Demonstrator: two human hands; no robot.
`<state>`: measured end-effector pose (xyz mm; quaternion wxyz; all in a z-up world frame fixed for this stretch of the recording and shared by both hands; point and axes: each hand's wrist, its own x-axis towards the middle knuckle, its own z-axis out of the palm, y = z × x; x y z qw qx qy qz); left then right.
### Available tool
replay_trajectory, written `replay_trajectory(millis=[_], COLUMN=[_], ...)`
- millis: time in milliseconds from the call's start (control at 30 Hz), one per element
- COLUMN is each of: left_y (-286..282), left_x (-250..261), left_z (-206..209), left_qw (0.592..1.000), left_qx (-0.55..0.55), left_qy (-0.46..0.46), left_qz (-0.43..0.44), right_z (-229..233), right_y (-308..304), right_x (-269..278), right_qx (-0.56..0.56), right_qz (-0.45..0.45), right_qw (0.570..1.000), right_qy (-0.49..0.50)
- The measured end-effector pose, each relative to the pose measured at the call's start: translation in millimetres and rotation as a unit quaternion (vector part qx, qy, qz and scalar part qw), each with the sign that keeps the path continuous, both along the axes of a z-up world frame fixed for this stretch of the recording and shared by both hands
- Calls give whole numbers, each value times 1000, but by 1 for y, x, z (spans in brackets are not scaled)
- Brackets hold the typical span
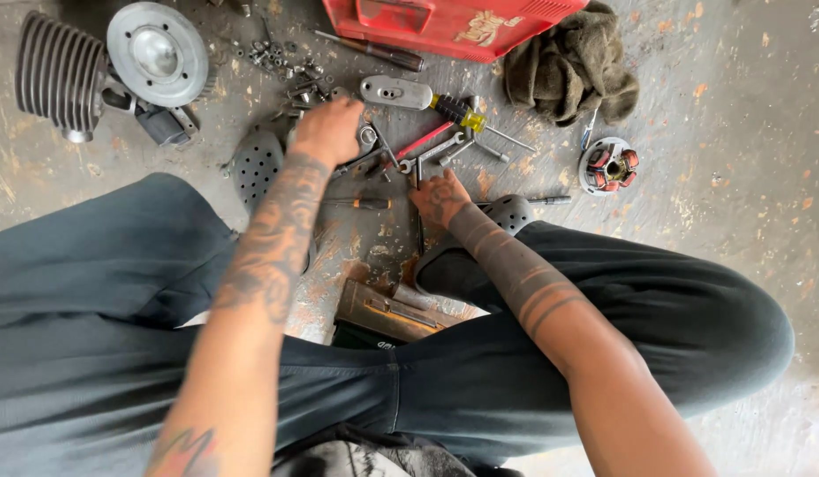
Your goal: The person sits on the workshop floor in front of a motorcycle engine resting on a red stand. They use a T-handle wrench to loosen bolts on the engine cover, set the wrench down, handle small engine parts and fasteners from the floor, then lift and reposition the engine crankcase with both hands.
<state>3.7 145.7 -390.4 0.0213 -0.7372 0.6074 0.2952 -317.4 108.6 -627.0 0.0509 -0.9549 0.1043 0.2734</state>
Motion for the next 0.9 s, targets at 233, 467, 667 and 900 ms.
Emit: replay_trajectory(millis=[233,467,667,900], left_y=[3,10,17,15], left_x=[-45,-24,-27,-39], left_z=[-71,-52,-16,-26], left_qw=[996,995,986,970], left_qx=[-45,-103,-157,-217], left_qy=[-65,1,31,32], left_qz=[-37,-7,56,107], right_z=[195,188,192,173], right_y=[1,-10,-18,-16], right_x=[44,32,35,24], right_qx=[126,161,175,160], right_qz=[-20,-44,-82,-76], right_qw=[992,984,977,978], right_qy=[-18,-61,-87,-110])
